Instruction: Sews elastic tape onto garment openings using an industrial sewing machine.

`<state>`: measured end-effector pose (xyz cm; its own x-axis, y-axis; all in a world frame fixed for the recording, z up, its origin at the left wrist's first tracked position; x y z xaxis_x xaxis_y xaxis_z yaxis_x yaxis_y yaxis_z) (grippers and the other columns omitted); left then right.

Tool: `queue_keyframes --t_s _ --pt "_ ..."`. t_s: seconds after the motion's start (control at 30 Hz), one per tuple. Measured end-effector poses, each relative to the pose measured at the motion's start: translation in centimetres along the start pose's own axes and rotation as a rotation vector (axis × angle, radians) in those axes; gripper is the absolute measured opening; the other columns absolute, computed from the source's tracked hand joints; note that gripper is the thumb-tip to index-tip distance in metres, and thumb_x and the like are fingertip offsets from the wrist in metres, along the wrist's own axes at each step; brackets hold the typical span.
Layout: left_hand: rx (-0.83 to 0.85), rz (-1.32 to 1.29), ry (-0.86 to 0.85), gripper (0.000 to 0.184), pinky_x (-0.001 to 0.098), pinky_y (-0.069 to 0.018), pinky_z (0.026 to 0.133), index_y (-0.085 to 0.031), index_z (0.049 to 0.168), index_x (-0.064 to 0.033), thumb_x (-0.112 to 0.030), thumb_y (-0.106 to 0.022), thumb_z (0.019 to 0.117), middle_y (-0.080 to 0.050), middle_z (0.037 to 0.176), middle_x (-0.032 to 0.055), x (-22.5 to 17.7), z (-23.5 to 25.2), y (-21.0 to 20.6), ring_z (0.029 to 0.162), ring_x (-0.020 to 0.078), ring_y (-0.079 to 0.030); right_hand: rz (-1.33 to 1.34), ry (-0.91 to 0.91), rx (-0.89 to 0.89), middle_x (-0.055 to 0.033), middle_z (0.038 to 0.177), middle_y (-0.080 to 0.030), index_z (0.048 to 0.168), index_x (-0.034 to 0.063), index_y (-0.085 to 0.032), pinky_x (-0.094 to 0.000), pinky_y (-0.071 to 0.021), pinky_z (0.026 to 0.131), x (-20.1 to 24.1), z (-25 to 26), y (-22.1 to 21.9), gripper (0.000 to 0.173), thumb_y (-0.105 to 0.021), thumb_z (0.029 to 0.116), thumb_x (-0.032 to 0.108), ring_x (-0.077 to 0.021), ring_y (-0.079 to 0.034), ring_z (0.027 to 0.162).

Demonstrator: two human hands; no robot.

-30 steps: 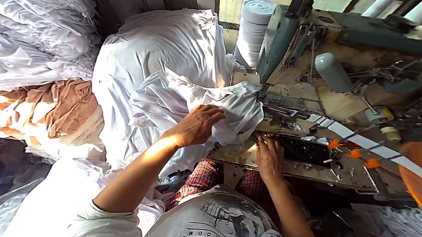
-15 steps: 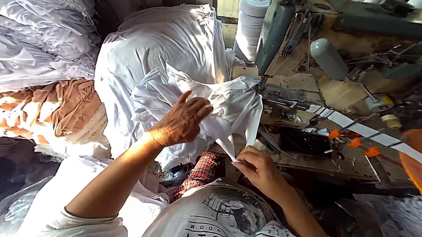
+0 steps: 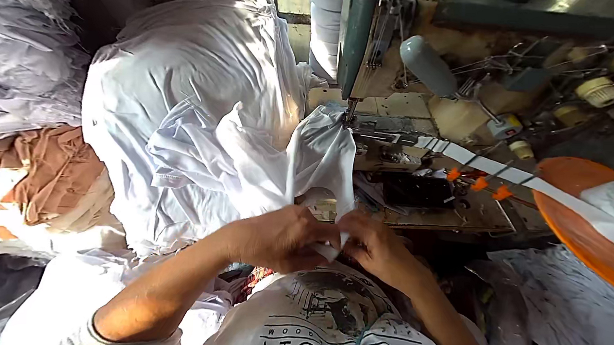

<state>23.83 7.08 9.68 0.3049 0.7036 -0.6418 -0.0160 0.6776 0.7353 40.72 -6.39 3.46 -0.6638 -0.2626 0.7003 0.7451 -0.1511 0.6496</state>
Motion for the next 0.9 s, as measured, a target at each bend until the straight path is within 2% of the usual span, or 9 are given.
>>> queue_keyframes --t_s 0.1,0.23,0.27,0.33,0.4,0.5,0.57,0.7,0.9 --pt "-0.122 0.097 -0.163 0.018 0.0261 -0.0458 0.058 -0.068 0.096 -0.0052 -0.018 -0.056 0.0968 -0.062 0.070 0.0047 -0.8 0.4 -1.3 0.062 0.0120 -0.058 0.115 0.208 0.035 -0.0101 0.095 -0.071 0.097 0.0020 -0.074 -0.0229 -0.0567 0.076 0.9 -1.2 0.7 0.015 -0.069 0.0961 0.016 -0.0121 -0.068 0.085" --pt "-0.383 0.540 -0.159 0.059 0.0413 -0.0484 0.087 -0.067 0.112 -0.0084 -0.064 -0.052 0.0969 -0.067 0.089 0.0106 1.5 1.0 -2.8 0.085 0.0248 -0.064 0.578 0.189 -0.012 -0.0042 0.088 -0.067 0.093 -0.0006 -0.066 -0.0131 -0.0536 0.068 0.4 -2.3 2.1 0.023 -0.070 0.0980 0.021 0.0007 -0.063 0.077" --pt "-0.414 0.673 -0.083 0.062 0.0508 -0.0487 0.097 -0.064 0.125 -0.0092 -0.061 -0.054 0.0932 -0.069 0.107 0.0162 3.3 1.3 -3.3 0.102 0.0321 -0.066 0.691 0.172 -0.046 0.0010 0.091 -0.068 0.096 0.0050 -0.067 -0.0134 -0.0555 0.067 0.0 -2.5 2.4 0.017 -0.069 0.0988 0.022 0.0030 -0.064 0.076" --pt "-0.492 0.804 0.086 0.059 0.0684 -0.0404 0.106 -0.059 0.139 -0.0061 -0.026 -0.069 0.0843 -0.058 0.142 0.0266 7.8 2.0 -3.6 0.132 0.0447 -0.056 0.856 0.174 -0.061 0.0059 0.107 -0.067 0.102 0.0152 -0.070 -0.0139 -0.0572 0.068 -0.6 -2.5 3.0 0.009 -0.065 0.1011 0.023 0.0035 -0.065 0.081" --pt "-0.532 0.855 0.238 0.049 0.0736 -0.0303 0.111 -0.059 0.140 -0.0052 -0.004 -0.062 0.0908 -0.047 0.153 0.0261 10.8 1.9 -1.8 0.144 0.0452 -0.043 0.925 0.166 -0.022 0.0059 0.115 -0.065 0.105 0.0185 -0.072 -0.0124 -0.0559 0.067 -1.0 -2.6 3.6 0.009 -0.065 0.1017 0.022 0.0039 -0.064 0.081" --pt "-0.544 0.905 0.256 0.028 0.0664 -0.0427 0.102 -0.073 0.115 -0.0021 -0.003 -0.053 0.0956 -0.067 0.129 0.0209 11.5 0.8 3.6 0.123 0.0416 -0.063 0.789 0.031 -0.082 0.0075 0.088 -0.065 0.095 0.0113 -0.070 -0.0098 -0.0511 0.057 -2.1 -3.1 3.0 0.009 -0.066 0.1005 0.018 0.0072 -0.057 0.064" --pt "-0.485 0.942 0.187 0.025 0.0661 -0.0401 0.106 -0.075 0.106 -0.0019 -0.003 -0.052 0.0966 -0.069 0.126 0.0194 11.0 0.4 5.9 0.122 0.0411 -0.063 0.747 -0.071 -0.152 0.0092 0.075 -0.066 0.092 0.0103 -0.070 -0.0113 -0.0506 0.053 -3.0 -3.2 1.4 0.008 -0.068 0.0984 0.016 0.0065 -0.057 0.057" --pt "-0.301 0.990 0.026 0.037 0.0565 -0.0448 0.105 -0.066 0.132 -0.0052 -0.007 -0.047 0.1005 -0.057 0.147 0.0183 9.5 1.5 5.5 0.134 0.0358 -0.056 0.688 -0.198 -0.189 0.0049 0.076 -0.068 0.092 0.0023 -0.071 -0.0158 -0.0554 0.058 -4.0 -3.6 -1.8 0.009 -0.070 0.0951 0.011 0.0027 -0.062 0.060" --pt "-0.220 0.971 0.115 0.038 0.0525 -0.0498 0.100 -0.072 0.124 -0.0097 0.003 -0.051 0.0954 -0.068 0.132 0.0128 9.4 2.2 4.7 0.123 0.0311 -0.065 0.606 -0.168 -0.221 -0.0030 0.083 -0.068 0.090 -0.0018 -0.070 -0.0163 -0.0571 0.060 -4.6 -4.4 -2.9 0.016 -0.070 0.0963 0.013 -0.0007 -0.064 0.064"
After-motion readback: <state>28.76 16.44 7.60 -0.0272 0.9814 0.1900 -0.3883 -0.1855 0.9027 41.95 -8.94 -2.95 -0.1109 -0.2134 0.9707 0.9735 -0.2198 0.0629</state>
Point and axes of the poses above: each hand's wrist, its own z-axis towards the middle knuckle, its own y-axis out of the back of the hand, x = y × z, the point moved 2 cm from there along z, towards the middle knuckle
